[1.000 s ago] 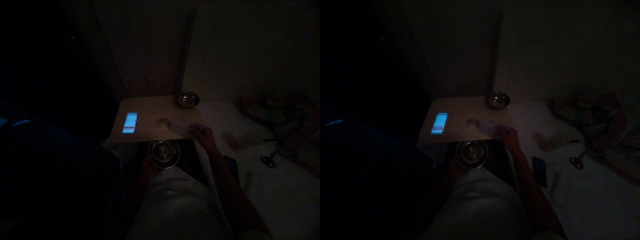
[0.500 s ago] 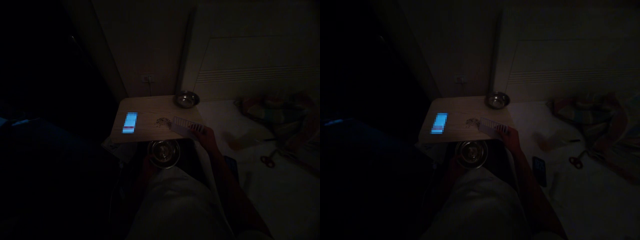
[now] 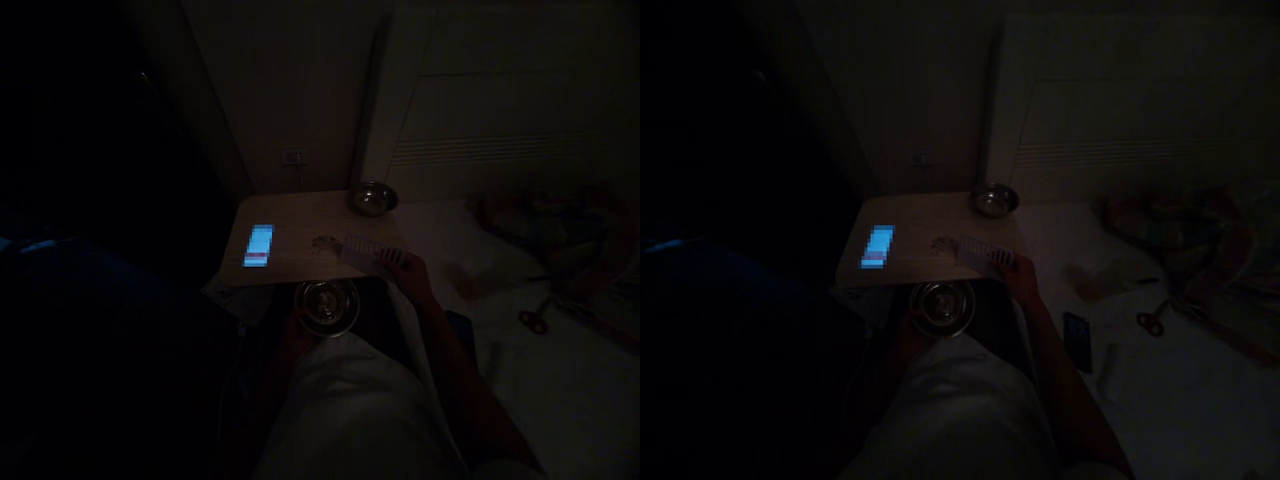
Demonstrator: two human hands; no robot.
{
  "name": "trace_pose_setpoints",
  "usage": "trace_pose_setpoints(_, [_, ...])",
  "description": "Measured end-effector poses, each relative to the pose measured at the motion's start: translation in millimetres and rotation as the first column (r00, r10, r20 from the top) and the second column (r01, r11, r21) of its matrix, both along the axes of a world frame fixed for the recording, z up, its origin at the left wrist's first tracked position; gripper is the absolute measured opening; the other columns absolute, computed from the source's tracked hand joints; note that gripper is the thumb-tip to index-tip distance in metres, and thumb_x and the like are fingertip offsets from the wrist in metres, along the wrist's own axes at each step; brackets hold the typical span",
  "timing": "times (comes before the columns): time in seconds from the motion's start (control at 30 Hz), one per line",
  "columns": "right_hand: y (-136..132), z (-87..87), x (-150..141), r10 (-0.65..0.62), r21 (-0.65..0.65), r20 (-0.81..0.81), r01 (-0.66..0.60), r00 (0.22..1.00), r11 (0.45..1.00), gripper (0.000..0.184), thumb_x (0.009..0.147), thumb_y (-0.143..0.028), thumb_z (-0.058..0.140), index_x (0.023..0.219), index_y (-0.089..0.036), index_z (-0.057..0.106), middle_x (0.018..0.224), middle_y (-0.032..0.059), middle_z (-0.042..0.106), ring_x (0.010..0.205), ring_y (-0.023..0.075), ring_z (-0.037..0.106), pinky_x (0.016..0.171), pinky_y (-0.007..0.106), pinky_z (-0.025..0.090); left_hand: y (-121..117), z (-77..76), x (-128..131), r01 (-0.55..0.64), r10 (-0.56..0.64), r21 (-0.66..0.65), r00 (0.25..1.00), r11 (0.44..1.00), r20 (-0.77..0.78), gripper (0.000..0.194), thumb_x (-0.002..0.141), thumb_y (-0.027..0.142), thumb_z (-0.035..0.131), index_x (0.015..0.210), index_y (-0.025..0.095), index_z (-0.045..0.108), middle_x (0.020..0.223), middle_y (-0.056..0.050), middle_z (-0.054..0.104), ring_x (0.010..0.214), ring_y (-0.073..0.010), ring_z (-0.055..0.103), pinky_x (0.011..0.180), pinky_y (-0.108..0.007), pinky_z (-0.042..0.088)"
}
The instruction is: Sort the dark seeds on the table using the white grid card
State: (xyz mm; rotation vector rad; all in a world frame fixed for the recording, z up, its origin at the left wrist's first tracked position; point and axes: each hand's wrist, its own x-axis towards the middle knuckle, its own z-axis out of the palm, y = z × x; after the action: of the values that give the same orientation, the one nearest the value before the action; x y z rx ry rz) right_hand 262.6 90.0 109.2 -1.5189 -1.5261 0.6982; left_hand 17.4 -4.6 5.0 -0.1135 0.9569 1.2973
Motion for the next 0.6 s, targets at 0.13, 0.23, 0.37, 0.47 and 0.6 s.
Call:
trace_pose_setpoints(0.13, [-1.9,0.6,-4.7,0.04,0.005,-0.006,-0.04,0.999,0.999,0.032,0.071,-0.04,0.063,0.091,-0.016,0.071,0.087,0.0061,0.072,0.079,0.0239,0.067,0.068,0.033,0.052,-0.2,-6.3,-0.7,0.008,-0.01,-0.037,0.998,0.999,-0.064,0.021,0.062,0.014,0.063,0.084,0.016,0.062,0.079,-0.006,0.069,0.094,-0.0284,0.063,0.085,-0.042,0.047])
trace_pose_setpoints(0.23, [-3.2,-0.9,-9.1,0.077,-0.01,0.002,-0.077,0.997,0.997,0.033,0.071,-0.042,0.063,0.09,-0.017,0.071,0.084,0.0059,0.072,0.077,0.0237,0.067,0.066,0.033,0.052,-3.6,-12.5,-0.5,-0.074,0.079,0.034,0.981,0.997,-0.179,0.03,0.056,0.002,0.065,0.081,0.018,0.061,0.081,-0.003,0.069,0.095,-0.0242,0.063,0.087,-0.036,0.046])
trace_pose_setpoints(0.37, [-4.4,-1.4,-10.8,0.091,0.002,-0.007,-0.091,0.996,0.996,0.033,0.071,-0.042,0.063,0.09,-0.016,0.071,0.084,0.0062,0.072,0.075,0.0235,0.067,0.065,0.034,0.052,-6.3,-14.0,-1.2,-0.042,0.045,0.03,0.99,0.999,-0.133,0.018,0.062,0.009,0.064,0.077,0.02,0.062,0.076,-0.004,0.069,0.093,-0.0275,0.063,0.084,-0.041,0.048])
trace_pose_setpoints(0.47, [-6.2,1.9,-10.1,0.081,0.013,-0.016,-0.08,0.997,0.997,0.032,0.072,-0.041,0.062,0.09,-0.017,0.071,0.086,0.0059,0.072,0.078,0.024,0.067,0.068,0.034,0.052,-9.4,-12.4,-2.5,-0.061,0.066,0.04,0.989,0.997,-0.134,0.03,0.058,0.005,0.065,0.082,0.022,0.062,0.079,-0.001,0.069,0.098,-0.0242,0.062,0.089,-0.036,0.046])
trace_pose_setpoints(0.6, [-9.0,6.4,-9.5,0.077,-0.005,0.038,-0.077,0.996,0.997,0.03,0.071,-0.041,0.063,0.088,-0.017,0.071,0.082,0.0054,0.072,0.073,0.0231,0.066,0.063,0.032,0.051,-10.6,-9.1,-1.5,-0.093,0.097,0.036,0.989,0.995,-0.109,0.039,0.056,0.004,0.064,0.089,0.024,0.062,0.082,0.001,0.069,0.102,-0.0226,0.061,0.092,-0.035,0.044])
